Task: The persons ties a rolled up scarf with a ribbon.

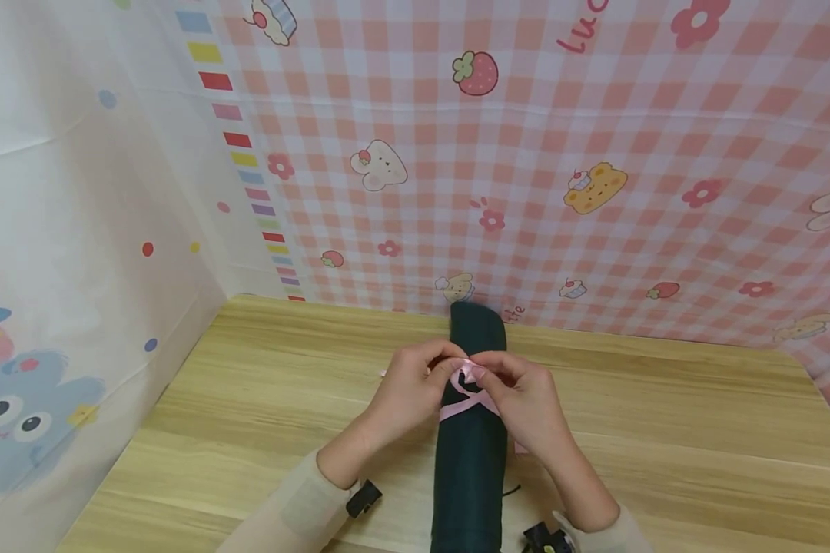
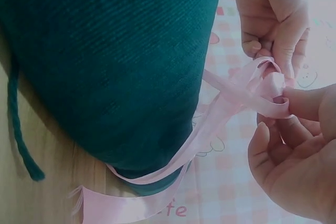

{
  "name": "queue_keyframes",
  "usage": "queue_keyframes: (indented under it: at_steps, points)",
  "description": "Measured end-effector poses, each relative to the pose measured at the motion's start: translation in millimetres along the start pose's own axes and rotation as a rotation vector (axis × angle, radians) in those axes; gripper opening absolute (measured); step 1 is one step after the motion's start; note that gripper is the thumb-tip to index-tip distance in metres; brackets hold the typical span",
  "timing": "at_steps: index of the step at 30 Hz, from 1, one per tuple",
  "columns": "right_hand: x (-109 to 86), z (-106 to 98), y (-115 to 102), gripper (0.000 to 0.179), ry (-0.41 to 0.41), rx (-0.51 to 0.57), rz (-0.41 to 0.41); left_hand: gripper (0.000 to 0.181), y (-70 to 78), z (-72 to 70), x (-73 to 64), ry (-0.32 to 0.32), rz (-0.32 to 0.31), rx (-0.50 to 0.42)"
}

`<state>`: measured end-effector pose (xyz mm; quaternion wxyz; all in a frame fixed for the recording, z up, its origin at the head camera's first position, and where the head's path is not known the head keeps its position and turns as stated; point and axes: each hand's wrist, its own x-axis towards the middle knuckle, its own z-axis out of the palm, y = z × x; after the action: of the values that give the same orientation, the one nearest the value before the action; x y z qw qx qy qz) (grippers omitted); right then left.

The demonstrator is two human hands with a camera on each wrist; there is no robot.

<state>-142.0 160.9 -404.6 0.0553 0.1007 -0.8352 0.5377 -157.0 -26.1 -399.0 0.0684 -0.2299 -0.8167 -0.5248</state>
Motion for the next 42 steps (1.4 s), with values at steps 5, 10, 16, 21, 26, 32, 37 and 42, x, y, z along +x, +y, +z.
queue_keyframes:
  at_steps: [5,10,16,21,26,32,37,42]
  points:
    - [-0.1,-2,3,0.013,-0.048,0.070,-0.050,0.013,-1.3,-0.7,0.4,0.012,-0.012,0.008]
    - [-0.3,-4,6,0.016,-0.080,0.113,-0.132,0.013,-2.8,-0.9,1.1,0.016,-0.007,0.026]
    - [-0.2,-3,10,0.024,-0.045,0.067,-0.229,0.015,-1.9,-1.4,0.7,0.000,-0.006,0.025]
    - [0.0,-1,10,0.027,-0.027,0.065,-0.275,0.016,-1.6,-1.5,0.5,-0.006,0.004,0.029]
    - [0.2,2,11,0.029,0.004,0.046,-0.313,0.015,-2.3,-1.8,0.6,-0.008,0.018,0.041]
    - [0.2,3,12,0.029,0.041,0.034,-0.378,0.014,-1.5,-2.1,0.3,-0.012,0.015,0.045]
    - [-0.7,4,12,0.029,0.060,0.019,-0.415,0.014,-1.4,-2.2,0.4,-0.014,0.012,0.042]
    - [-1.1,3,11,0.028,0.120,-0.045,-0.461,0.014,-0.6,-2.8,0.3,-0.016,0.009,0.052]
